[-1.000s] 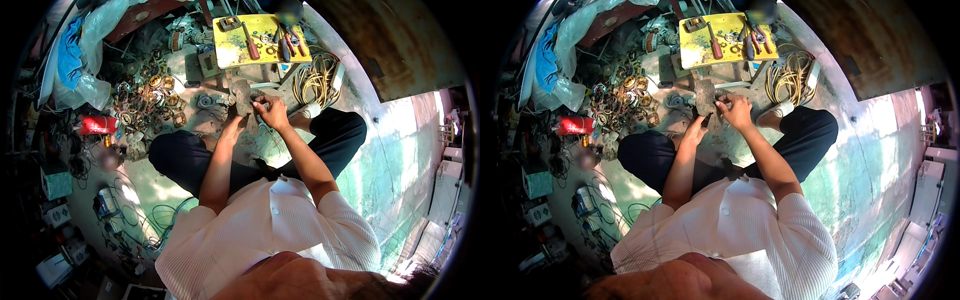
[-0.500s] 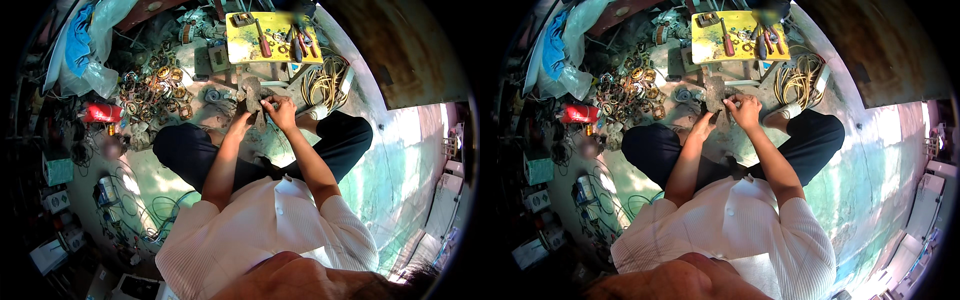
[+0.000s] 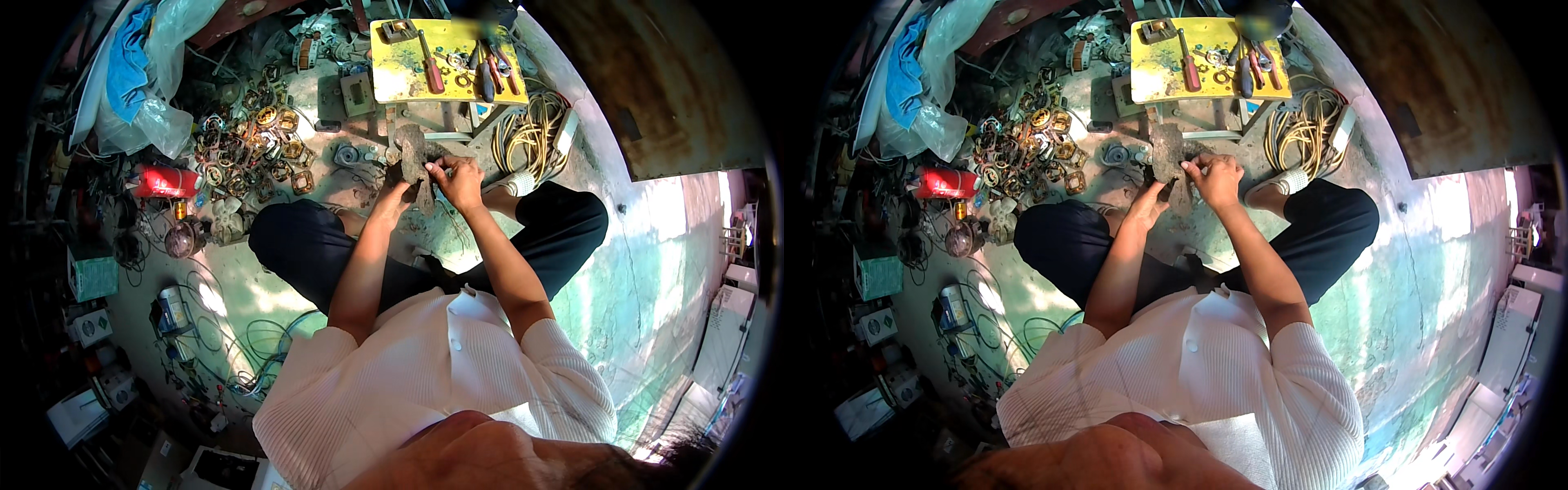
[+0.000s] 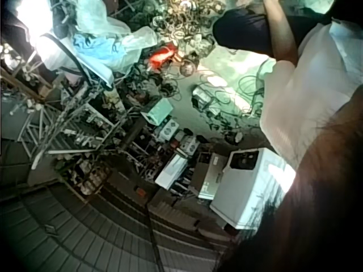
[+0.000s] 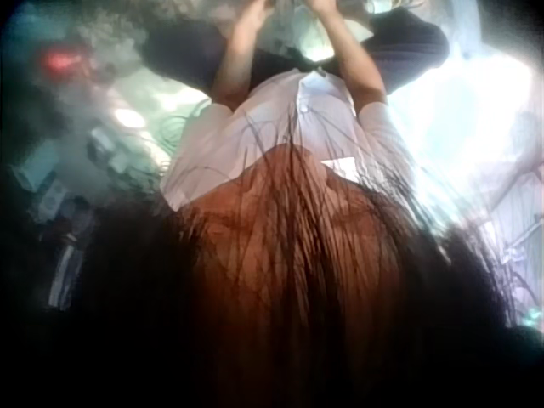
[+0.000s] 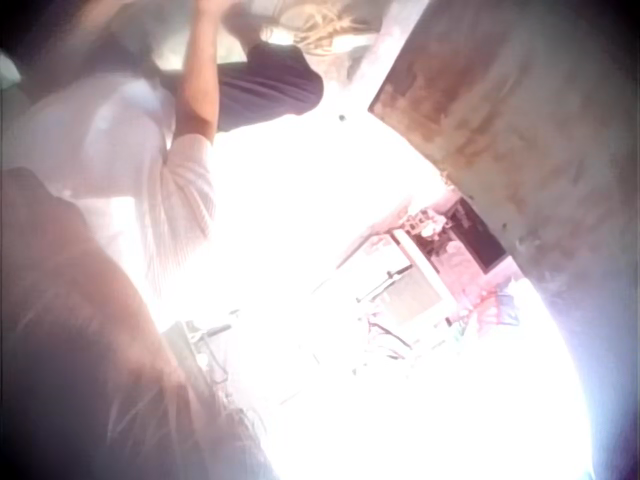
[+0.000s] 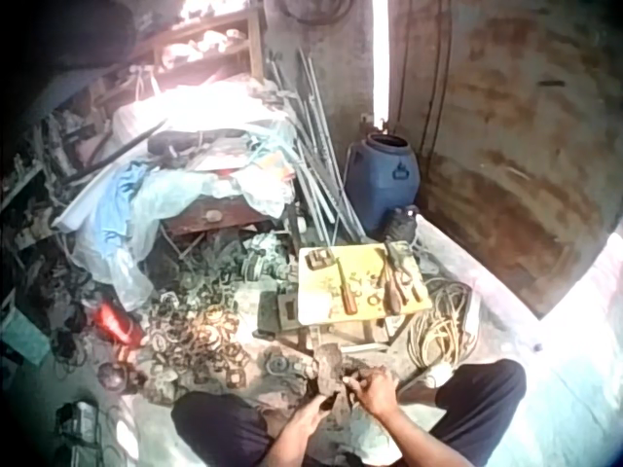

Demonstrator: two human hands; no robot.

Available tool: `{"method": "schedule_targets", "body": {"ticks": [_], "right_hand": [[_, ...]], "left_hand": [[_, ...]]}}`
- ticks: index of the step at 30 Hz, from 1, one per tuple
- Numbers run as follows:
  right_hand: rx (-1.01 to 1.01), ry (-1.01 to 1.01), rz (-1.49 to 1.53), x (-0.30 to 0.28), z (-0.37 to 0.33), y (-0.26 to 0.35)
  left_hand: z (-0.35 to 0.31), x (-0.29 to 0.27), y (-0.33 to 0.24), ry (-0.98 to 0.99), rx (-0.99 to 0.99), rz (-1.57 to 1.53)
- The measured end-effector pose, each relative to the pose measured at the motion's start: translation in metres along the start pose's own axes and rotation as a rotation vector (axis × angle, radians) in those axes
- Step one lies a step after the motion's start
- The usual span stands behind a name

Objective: The person disassembles a mechanical component by hand using a screwdriver and a metal rod to pry off pieces while sitting near a tool tray.

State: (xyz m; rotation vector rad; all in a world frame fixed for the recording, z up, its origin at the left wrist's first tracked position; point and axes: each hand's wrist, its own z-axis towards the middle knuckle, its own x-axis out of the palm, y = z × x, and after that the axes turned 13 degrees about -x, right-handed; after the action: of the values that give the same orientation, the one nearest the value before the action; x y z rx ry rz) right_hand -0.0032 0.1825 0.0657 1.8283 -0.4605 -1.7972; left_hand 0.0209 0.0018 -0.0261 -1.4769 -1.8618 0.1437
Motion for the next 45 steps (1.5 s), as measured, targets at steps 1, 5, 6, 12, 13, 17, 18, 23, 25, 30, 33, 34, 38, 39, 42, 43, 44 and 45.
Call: {"method": "schedule_targets", "body": {"ticks": [1,5,6,12,13,17,18,23,25,30,33,34,38,39,42,43,44,45], "right_hand": [[-0.033,-0.035,0.009,0.002,-0.001,-0.002],[-0.170,-0.144,0.083,0.015,-0.005,-0.018],[-0.206,-0.163,0.112,0.014,-0.004,-0.016],[0.004,-0.025,0.027,0.007,-0.002,-0.006],[0.004,-0.033,0.033,0.006,-0.002,-0.006],[0.020,-0.001,0.033,0.002,0.002,-0.001],[0.030,0.022,0.026,0.002,0.003,-0.001],[-0.119,-0.053,0.110,0.015,0.003,-0.021],[-0.124,-0.084,0.247,0.021,0.005,-0.033],[0.062,0.025,0.022,0.005,0.008,-0.012],[0.127,0.159,0.167,0.008,0.011,-0.023],[0.080,0.134,0.217,0.013,0.010,-0.030],[0.036,0.083,0.406,0.021,0.010,-0.043],[0.062,0.081,0.452,0.020,0.011,-0.043],[0.153,0.177,0.068,0.004,0.010,-0.014],[0.089,0.126,0.058,0.005,0.008,-0.013],[0.026,0.074,0.049,0.006,0.005,-0.013],[-0.034,0.021,0.038,0.007,0.003,-0.014]], "left_hand": [[-0.001,0.001,0.000,0.005,0.006,-0.005],[0.008,-0.007,0.007,-0.011,-0.009,-0.002],[0.010,-0.008,0.008,-0.025,-0.014,0.000],[0.009,-0.005,0.003,-0.052,-0.014,-0.071],[0.004,-0.001,0.000,-0.077,-0.017,-0.067],[0.001,-0.001,-0.003,-0.027,-0.012,-0.005],[-0.003,0.001,-0.003,-0.022,-0.010,0.009],[0.005,-0.006,0.004,-0.044,-0.024,0.035],[0.003,-0.001,0.001,-0.047,-0.031,0.034],[-0.008,0.008,-0.003,-0.099,-0.005,0.001],[-0.003,0.003,-0.001,-0.043,0.008,0.006],[0.001,0.000,0.002,-0.017,0.010,0.011],[0.008,-0.003,0.006,-0.032,0.009,-0.005],[0.006,-0.001,0.004,-0.035,-0.002,-0.015],[0.004,0.000,0.004,-0.060,-0.015,-0.020],[0.004,0.000,0.004,-0.069,-0.017,-0.017],[0.004,-0.001,0.004,-0.060,-0.017,0.000],[0.006,-0.002,0.005,-0.048,-0.020,0.019]]}}
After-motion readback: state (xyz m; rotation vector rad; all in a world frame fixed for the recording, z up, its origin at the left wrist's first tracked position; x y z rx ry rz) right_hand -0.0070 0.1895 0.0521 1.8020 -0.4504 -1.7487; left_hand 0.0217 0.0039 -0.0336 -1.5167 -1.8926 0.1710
